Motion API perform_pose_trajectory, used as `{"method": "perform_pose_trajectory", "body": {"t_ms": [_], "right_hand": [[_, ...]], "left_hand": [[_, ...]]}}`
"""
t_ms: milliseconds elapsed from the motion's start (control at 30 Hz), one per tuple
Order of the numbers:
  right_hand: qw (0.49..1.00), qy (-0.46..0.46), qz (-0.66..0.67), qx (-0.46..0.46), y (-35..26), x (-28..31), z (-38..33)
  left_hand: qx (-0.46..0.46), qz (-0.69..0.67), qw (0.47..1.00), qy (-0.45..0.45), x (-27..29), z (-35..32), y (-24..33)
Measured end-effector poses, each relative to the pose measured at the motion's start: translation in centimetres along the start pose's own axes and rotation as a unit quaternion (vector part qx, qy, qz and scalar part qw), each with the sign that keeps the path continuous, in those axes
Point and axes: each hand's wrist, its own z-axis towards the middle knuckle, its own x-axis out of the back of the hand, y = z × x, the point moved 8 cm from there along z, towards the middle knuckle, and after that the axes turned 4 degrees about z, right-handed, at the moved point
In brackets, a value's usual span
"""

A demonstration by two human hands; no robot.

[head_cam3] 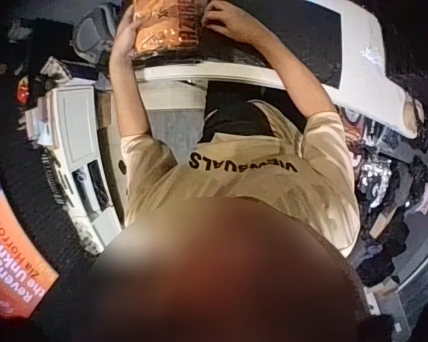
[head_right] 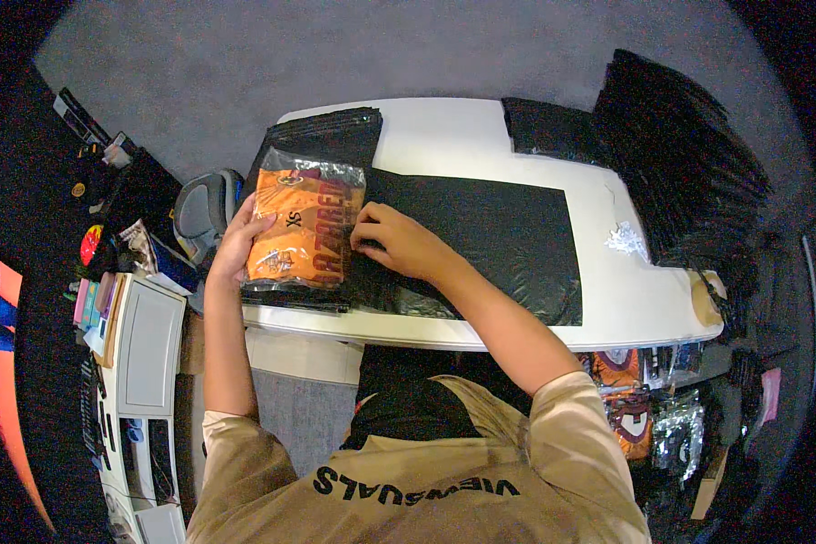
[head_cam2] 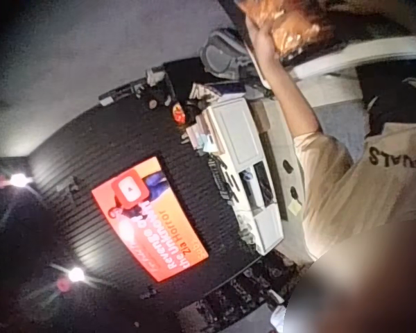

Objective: Packing clothing items into black poly mailers and sealing them for shipment.

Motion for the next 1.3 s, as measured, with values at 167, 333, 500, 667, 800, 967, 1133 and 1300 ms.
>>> {"method": "perform_pose_trajectory", "body": {"t_ms": [167, 333, 500, 667, 800, 967, 1133, 1300], "right_hand": [[1.000, 0.002, -0.006, 0.008, -0.2, 0.2, 0.0], [1.000, 0.009, -0.004, 0.009, -0.2, 0.2, -0.1], [1.000, 0.014, 0.002, 0.025, -0.4, 0.2, 0.0], [0.999, 0.010, 0.008, 0.031, -0.7, 0.1, -0.1], [1.000, 0.018, 0.001, 0.022, -0.5, 0.5, -0.1], [0.999, 0.025, -0.004, 0.029, -0.9, 0.7, -0.1], [0.998, 0.043, -0.005, 0.042, -1.5, 1.2, 0.3], [0.998, 0.051, -0.009, 0.038, -1.3, 1.5, 0.1]], "left_hand": [[0.029, 0.041, 0.998, 0.026, 0.2, 0.3, -0.1], [0.059, 0.043, 0.997, 0.021, 0.1, 0.8, -0.3], [0.048, 0.035, 0.998, -0.016, -0.7, 1.8, -0.5], [0.031, 0.016, 0.999, -0.029, -1.3, 2.7, -1.2], [0.044, -0.006, 0.998, -0.038, -1.8, 3.0, -2.5], [0.082, 0.000, 0.995, -0.058, -3.2, 2.9, -3.5], [0.055, -0.048, 0.997, -0.034, -3.4, 3.4, -4.9], [0.106, -0.064, 0.990, -0.070, -5.3, 3.1, -5.2]]}}
